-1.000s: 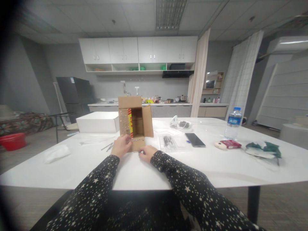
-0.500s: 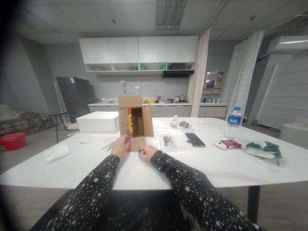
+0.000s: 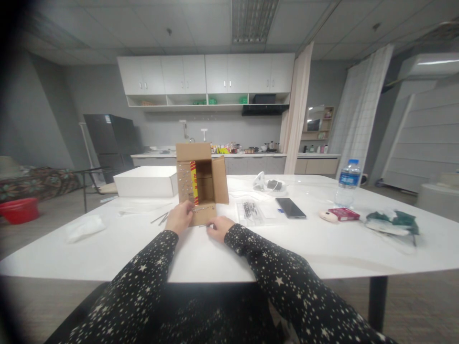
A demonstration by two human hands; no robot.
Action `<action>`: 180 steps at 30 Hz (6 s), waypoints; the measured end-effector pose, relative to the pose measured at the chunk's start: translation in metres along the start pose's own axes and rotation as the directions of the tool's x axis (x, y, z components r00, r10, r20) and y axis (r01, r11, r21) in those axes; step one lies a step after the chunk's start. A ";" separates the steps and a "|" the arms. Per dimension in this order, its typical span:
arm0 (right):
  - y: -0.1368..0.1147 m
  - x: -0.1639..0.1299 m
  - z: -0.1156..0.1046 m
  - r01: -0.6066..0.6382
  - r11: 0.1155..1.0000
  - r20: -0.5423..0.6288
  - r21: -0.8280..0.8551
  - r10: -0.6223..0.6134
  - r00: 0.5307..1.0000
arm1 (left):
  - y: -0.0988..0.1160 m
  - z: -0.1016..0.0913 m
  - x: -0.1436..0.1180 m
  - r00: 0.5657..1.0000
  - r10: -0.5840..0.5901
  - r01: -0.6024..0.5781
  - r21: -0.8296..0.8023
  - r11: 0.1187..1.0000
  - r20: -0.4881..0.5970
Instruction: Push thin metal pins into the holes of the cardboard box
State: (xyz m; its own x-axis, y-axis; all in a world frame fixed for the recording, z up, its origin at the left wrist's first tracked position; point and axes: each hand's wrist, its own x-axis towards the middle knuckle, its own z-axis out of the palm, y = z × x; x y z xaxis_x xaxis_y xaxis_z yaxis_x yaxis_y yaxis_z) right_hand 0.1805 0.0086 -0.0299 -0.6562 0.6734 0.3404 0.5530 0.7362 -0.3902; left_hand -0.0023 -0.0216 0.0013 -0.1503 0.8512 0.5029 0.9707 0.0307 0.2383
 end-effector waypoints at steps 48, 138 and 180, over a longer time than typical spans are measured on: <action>-0.002 -0.001 -0.002 -0.005 1.000 0.008 -0.003 0.005 1.000 | 0.013 0.001 0.000 0.962 0.229 -0.274 -0.572 0.773 -0.151; -0.001 0.001 -0.002 0.015 1.000 0.024 -0.002 -0.015 1.000 | 0.011 0.005 -0.006 0.858 0.457 -0.388 -0.285 0.876 0.236; -0.006 -0.001 -0.004 -0.001 1.000 -0.003 0.003 0.001 1.000 | 0.005 -0.002 -0.006 0.999 0.011 -0.015 0.098 0.995 0.035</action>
State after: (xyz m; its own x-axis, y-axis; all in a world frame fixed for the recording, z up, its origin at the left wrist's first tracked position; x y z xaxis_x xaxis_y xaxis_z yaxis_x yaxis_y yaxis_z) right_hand 0.1802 0.0040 -0.0247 -0.6541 0.6745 0.3425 0.5522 0.7351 -0.3933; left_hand 0.0032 -0.0276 0.0014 -0.1326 0.8693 0.4761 0.9865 0.0694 0.1482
